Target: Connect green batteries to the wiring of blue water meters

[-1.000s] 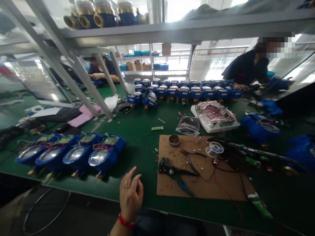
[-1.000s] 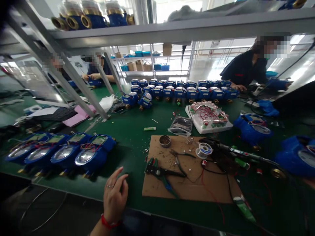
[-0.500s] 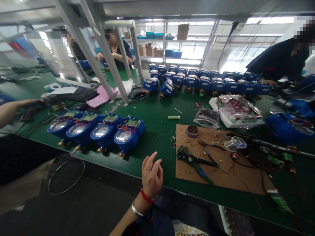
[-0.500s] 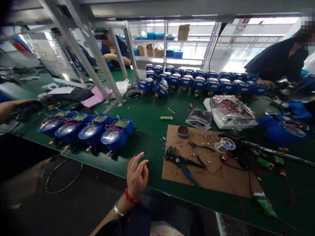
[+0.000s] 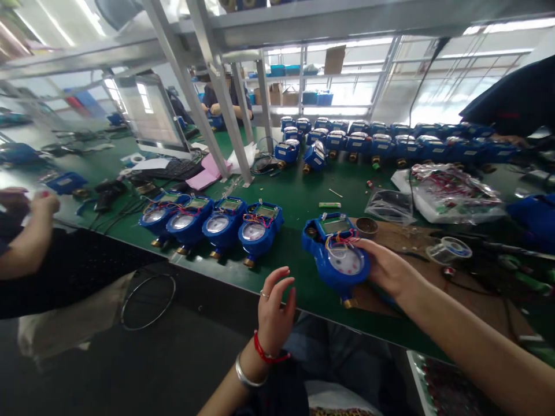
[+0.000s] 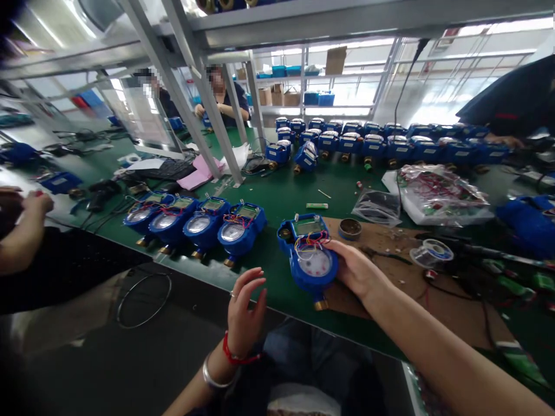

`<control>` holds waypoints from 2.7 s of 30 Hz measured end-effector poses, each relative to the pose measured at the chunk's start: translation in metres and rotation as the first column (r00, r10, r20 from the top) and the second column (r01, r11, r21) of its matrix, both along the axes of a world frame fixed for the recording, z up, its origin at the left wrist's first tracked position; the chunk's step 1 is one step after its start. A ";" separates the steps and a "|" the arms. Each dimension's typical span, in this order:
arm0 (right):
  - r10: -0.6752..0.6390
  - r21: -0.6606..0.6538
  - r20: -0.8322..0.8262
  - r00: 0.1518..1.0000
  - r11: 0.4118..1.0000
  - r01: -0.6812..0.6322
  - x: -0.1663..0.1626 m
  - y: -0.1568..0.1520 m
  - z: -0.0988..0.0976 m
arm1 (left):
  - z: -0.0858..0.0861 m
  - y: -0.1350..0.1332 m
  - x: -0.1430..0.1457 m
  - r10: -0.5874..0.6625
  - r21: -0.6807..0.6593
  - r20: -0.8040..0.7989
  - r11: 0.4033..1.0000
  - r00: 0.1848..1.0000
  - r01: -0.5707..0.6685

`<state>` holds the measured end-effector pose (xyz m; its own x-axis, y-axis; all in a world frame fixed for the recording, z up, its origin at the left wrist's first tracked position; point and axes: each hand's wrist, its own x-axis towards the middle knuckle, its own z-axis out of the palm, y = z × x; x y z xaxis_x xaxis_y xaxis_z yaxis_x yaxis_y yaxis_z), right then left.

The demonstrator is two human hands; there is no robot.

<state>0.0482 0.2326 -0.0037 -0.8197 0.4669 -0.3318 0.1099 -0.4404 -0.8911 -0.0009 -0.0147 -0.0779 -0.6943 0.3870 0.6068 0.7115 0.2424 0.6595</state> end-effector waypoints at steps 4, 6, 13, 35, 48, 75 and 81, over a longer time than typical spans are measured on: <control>0.150 -0.182 0.112 0.982 0.975 -0.128 -0.023 -0.029 -0.034 | 0.021 -0.016 -0.009 -0.035 -0.049 -0.022 0.998 0.999 0.034; 0.175 -0.171 0.134 0.975 0.974 -0.151 -0.025 -0.029 -0.040 | 0.030 -0.014 -0.014 -0.087 -0.095 -0.044 0.992 0.995 0.082; 0.286 -0.050 0.069 0.956 0.958 -0.283 -0.023 -0.022 -0.033 | 0.050 0.024 -0.030 -0.233 -0.256 -0.174 0.949 0.957 0.185; -0.357 0.774 0.563 0.745 -0.089 -0.627 0.063 0.142 -0.097 | 0.075 0.060 -0.022 -0.328 -0.024 0.213 0.940 0.920 0.341; -0.328 0.765 0.550 0.768 -0.169 -0.621 0.060 0.149 -0.099 | 0.075 0.058 -0.033 -0.494 0.548 0.669 0.832 0.555 0.080; -0.046 -0.073 -0.412 0.910 0.997 0.018 0.063 0.023 0.036 | 0.083 0.065 -0.015 -0.375 0.307 0.670 0.926 0.640 0.221; -0.094 0.077 -0.365 0.926 0.988 0.131 0.052 0.053 0.020 | 0.081 0.067 -0.013 -0.330 0.275 0.691 0.943 0.643 0.188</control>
